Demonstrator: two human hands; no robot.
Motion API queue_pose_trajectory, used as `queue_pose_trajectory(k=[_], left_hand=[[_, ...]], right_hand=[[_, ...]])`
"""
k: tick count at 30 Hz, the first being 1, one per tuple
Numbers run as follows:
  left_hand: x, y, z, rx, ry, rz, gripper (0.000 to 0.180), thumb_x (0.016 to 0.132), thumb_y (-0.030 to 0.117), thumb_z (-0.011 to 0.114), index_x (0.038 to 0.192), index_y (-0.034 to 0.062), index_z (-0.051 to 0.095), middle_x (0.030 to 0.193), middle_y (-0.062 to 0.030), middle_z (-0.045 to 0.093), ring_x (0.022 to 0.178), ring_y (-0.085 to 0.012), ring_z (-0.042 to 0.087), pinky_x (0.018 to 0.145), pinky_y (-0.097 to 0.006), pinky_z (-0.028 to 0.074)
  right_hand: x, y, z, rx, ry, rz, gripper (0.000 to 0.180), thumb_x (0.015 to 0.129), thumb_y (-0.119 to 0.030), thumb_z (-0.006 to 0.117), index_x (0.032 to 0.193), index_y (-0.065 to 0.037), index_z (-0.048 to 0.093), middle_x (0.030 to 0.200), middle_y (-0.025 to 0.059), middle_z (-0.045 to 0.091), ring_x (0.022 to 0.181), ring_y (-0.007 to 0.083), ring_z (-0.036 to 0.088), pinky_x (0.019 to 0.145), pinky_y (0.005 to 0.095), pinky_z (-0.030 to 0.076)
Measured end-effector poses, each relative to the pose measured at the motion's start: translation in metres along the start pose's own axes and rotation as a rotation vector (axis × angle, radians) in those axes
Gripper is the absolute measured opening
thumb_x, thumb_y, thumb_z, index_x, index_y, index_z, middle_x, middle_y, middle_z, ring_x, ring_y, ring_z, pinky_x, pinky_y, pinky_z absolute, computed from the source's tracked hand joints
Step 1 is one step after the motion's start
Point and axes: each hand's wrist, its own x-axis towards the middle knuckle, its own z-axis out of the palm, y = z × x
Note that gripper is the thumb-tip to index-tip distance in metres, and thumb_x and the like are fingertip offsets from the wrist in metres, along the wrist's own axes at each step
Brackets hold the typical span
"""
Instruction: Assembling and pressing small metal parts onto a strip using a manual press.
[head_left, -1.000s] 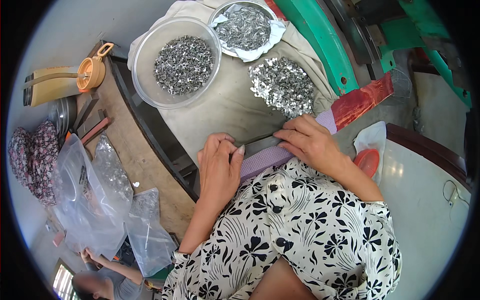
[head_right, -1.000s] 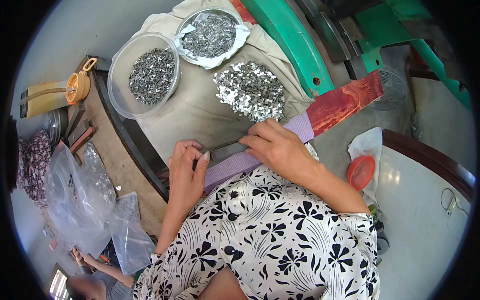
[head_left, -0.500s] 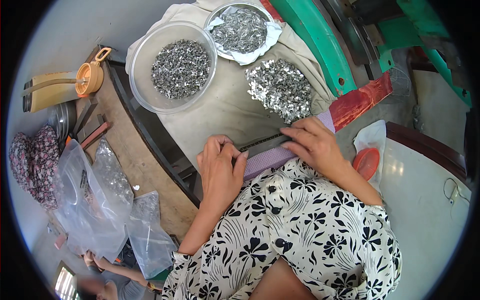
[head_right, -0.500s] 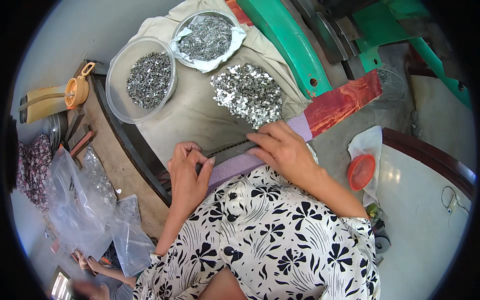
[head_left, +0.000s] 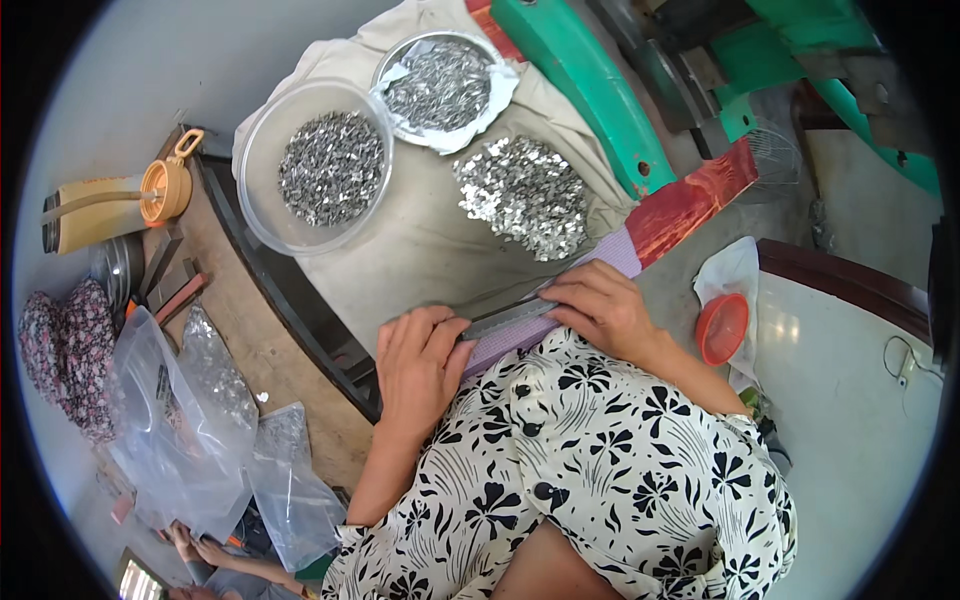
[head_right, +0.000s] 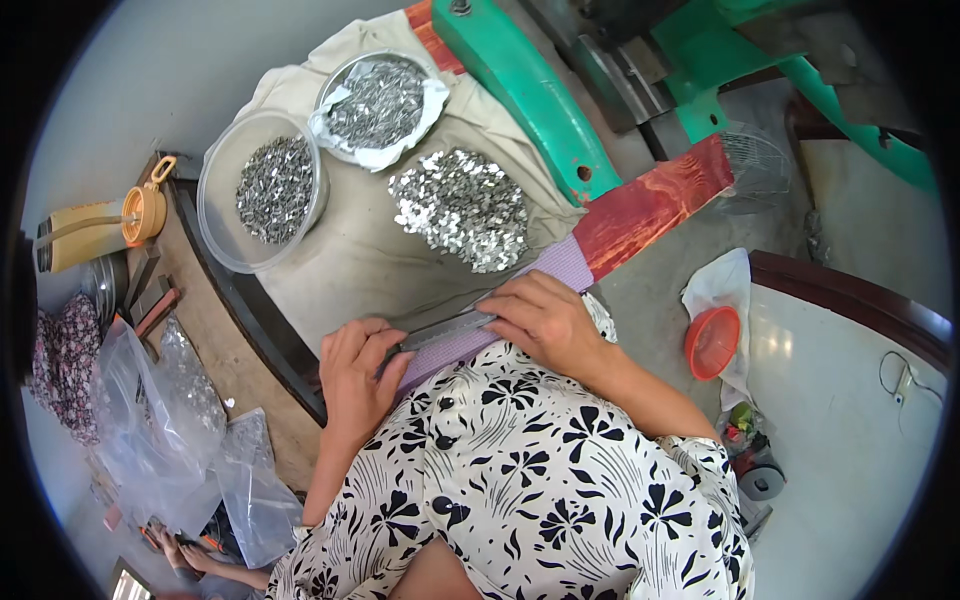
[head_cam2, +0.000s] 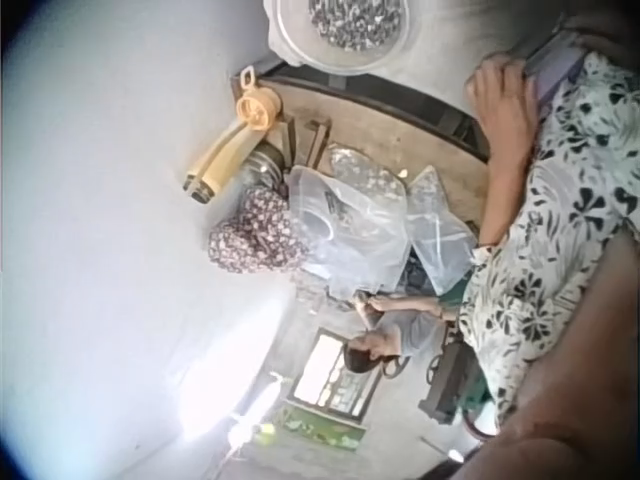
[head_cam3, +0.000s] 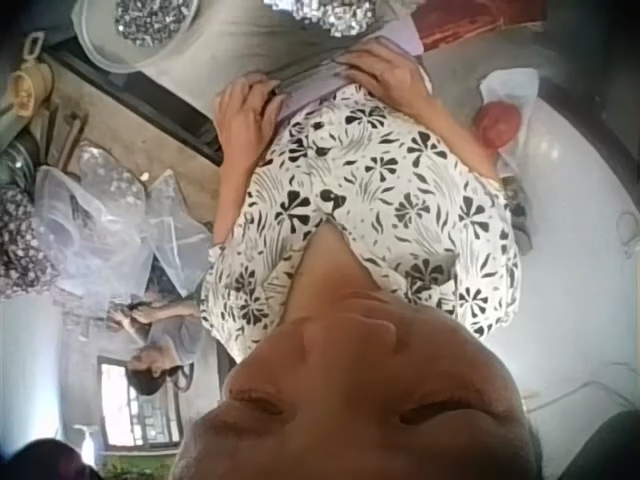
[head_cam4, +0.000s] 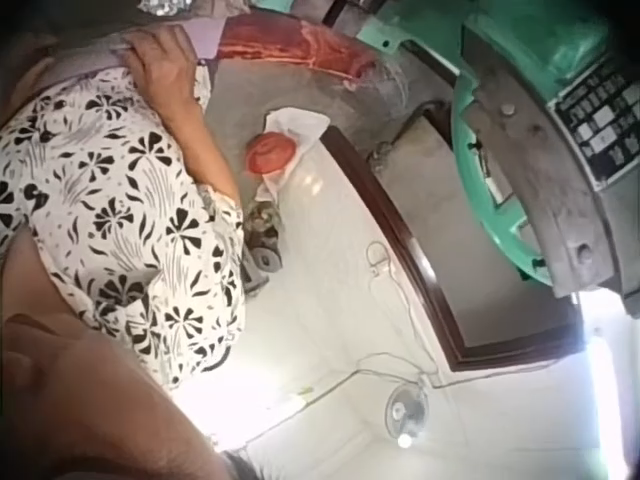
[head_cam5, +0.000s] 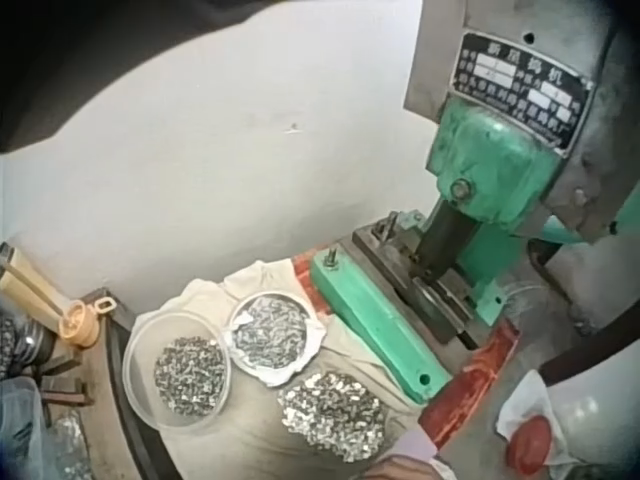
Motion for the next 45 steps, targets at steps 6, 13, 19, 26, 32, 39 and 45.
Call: queue_pose_trajectory(k=[6, 13, 19, 26, 32, 39, 45], left_hand=[[0.015, 0.000, -0.002, 0.210, 0.041, 0.092, 0.029, 0.074, 0.011, 0.075, 0.102, 0.0065, 0.067, 0.103, -0.0060, 0.062, 0.095, -0.0241, 0.060, 0.085, -0.038, 0.041], [0.069, 0.041, -0.013, 0.219, 0.104, 0.315, 0.029, 0.075, 0.011, 0.075, 0.102, 0.0060, 0.067, 0.100, -0.0064, 0.063, 0.092, -0.0232, 0.062, 0.078, -0.037, 0.044], [0.196, 0.096, -0.011, 0.238, 0.195, 0.783, 0.011, 0.082, 0.010, 0.060, 0.091, 0.0056, 0.060, 0.095, -0.0059, 0.055, 0.088, -0.0202, 0.061, 0.076, -0.034, 0.046], [0.283, 0.124, -0.005, 0.483, 0.175, 1.027, 0.007, 0.079, 0.011, 0.061, 0.082, 0.0062, 0.064, 0.092, -0.0053, 0.055, 0.085, -0.0200, 0.062, 0.078, -0.035, 0.049], [0.301, 0.129, 0.003, 0.584, 0.139, 1.045, 0.007, 0.080, 0.012, 0.059, 0.079, 0.0071, 0.065, 0.092, -0.0049, 0.057, 0.086, -0.0202, 0.064, 0.076, -0.034, 0.052], [0.294, 0.145, 0.009, 0.640, 0.057, 1.091, 0.008, 0.079, 0.014, 0.062, 0.073, 0.0099, 0.066, 0.089, -0.0031, 0.058, 0.083, -0.0181, 0.064, 0.075, -0.033, 0.052], [0.297, 0.153, 0.024, 0.630, 0.010, 1.101, 0.008, 0.078, 0.015, 0.063, 0.072, 0.0112, 0.068, 0.086, -0.0018, 0.059, 0.082, -0.0168, 0.064, 0.074, -0.032, 0.052]], right_hand=[[0.003, 0.005, 0.008, -0.001, 0.078, -0.008, 0.026, 0.077, -0.011, 0.079, 0.101, -0.005, 0.071, 0.096, 0.0090, 0.067, 0.086, 0.0272, 0.065, 0.073, 0.0367, 0.053], [-0.004, 0.005, -0.047, -0.132, 0.308, -0.028, 0.024, 0.076, -0.012, 0.080, 0.097, -0.006, 0.073, 0.091, 0.0081, 0.071, 0.080, 0.0242, 0.067, 0.071, 0.0351, 0.054], [0.004, 0.020, -0.127, -0.336, 0.597, 0.121, 0.025, 0.073, -0.011, 0.081, 0.095, -0.004, 0.073, 0.089, 0.0103, 0.071, 0.078, 0.0269, 0.068, 0.068, 0.0361, 0.054], [0.026, 0.048, -0.147, -0.431, 0.749, 0.164, 0.021, 0.074, -0.012, 0.080, 0.091, -0.003, 0.072, 0.082, 0.0112, 0.068, 0.072, 0.0277, 0.066, 0.064, 0.0370, 0.051], [0.035, 0.058, -0.141, -0.358, 0.756, 0.237, 0.019, 0.074, -0.011, 0.079, 0.090, -0.002, 0.072, 0.079, 0.0117, 0.066, 0.070, 0.0267, 0.066, 0.061, 0.0367, 0.051], [0.018, 0.048, -0.132, -0.294, 0.751, 0.290, 0.020, 0.073, -0.007, 0.080, 0.089, 0.000, 0.071, 0.077, 0.0108, 0.066, 0.065, 0.0228, 0.065, 0.060, 0.0335, 0.051], [0.005, 0.037, -0.132, -0.327, 0.755, 0.339, 0.020, 0.073, -0.007, 0.081, 0.088, 0.000, 0.070, 0.077, 0.0095, 0.067, 0.064, 0.0204, 0.066, 0.058, 0.0315, 0.051]])
